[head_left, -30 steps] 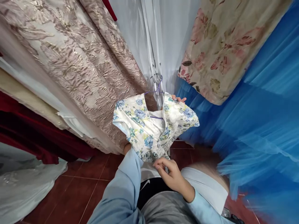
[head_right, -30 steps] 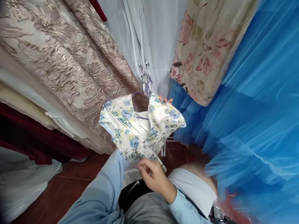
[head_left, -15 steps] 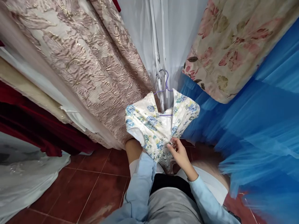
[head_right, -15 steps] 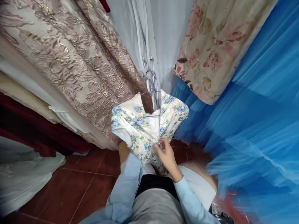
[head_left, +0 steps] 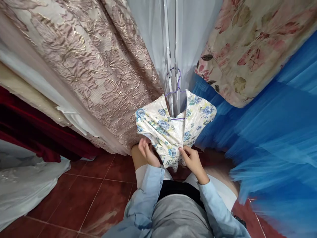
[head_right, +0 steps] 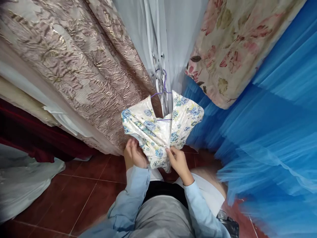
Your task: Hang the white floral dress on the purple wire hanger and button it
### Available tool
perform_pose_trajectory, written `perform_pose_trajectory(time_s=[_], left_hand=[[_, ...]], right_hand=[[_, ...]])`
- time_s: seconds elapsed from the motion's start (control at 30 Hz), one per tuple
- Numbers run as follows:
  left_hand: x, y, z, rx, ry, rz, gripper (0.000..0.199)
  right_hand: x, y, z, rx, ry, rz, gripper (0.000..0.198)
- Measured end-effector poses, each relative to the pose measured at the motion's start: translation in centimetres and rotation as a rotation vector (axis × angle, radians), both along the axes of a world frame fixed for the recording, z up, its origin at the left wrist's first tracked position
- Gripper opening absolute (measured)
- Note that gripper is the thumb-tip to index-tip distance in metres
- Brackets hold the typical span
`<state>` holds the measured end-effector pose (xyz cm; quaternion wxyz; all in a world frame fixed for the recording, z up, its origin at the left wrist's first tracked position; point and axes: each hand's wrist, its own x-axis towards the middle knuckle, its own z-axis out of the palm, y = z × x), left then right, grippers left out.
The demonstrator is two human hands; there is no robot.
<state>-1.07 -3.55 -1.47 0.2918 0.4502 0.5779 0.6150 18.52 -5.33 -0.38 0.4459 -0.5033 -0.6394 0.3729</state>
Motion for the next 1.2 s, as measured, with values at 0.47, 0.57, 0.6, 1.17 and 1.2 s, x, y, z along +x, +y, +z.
perform_pose_trajectory(time_s=[0.47,0.57,0.6,1.17,1.2], left_hand=[[5.2,0.0,5.5,0.312,0.794,-0.732,0.037],[4.4,1.3,5.5,0.334,0.900,-0.817,0.029],[4.2,1.6,5.6,0.336,0.938,-0.842,0.026],[5.3,1.3,4.4,0.488,0.829,-0.558,0.016],[5.2,1.6,4.4,0.489,0.810,-0.525,0.015]], right_hand=[[-0.3,-1.3,-0.8,0.038,0.183,-0.267,0.015],[-0.3,-1.1,-0.9,0.036,0.196,-0.278,0.012],[-0.3,-1.1,-1.0,0.030,0.196,-0.279,0.012],[-0.1,-0.7,-0.5,0.029,0.241,-0.134,0.017],[0.1,-0.6,-0.4,0.018,0.237,-0.118,0.019]])
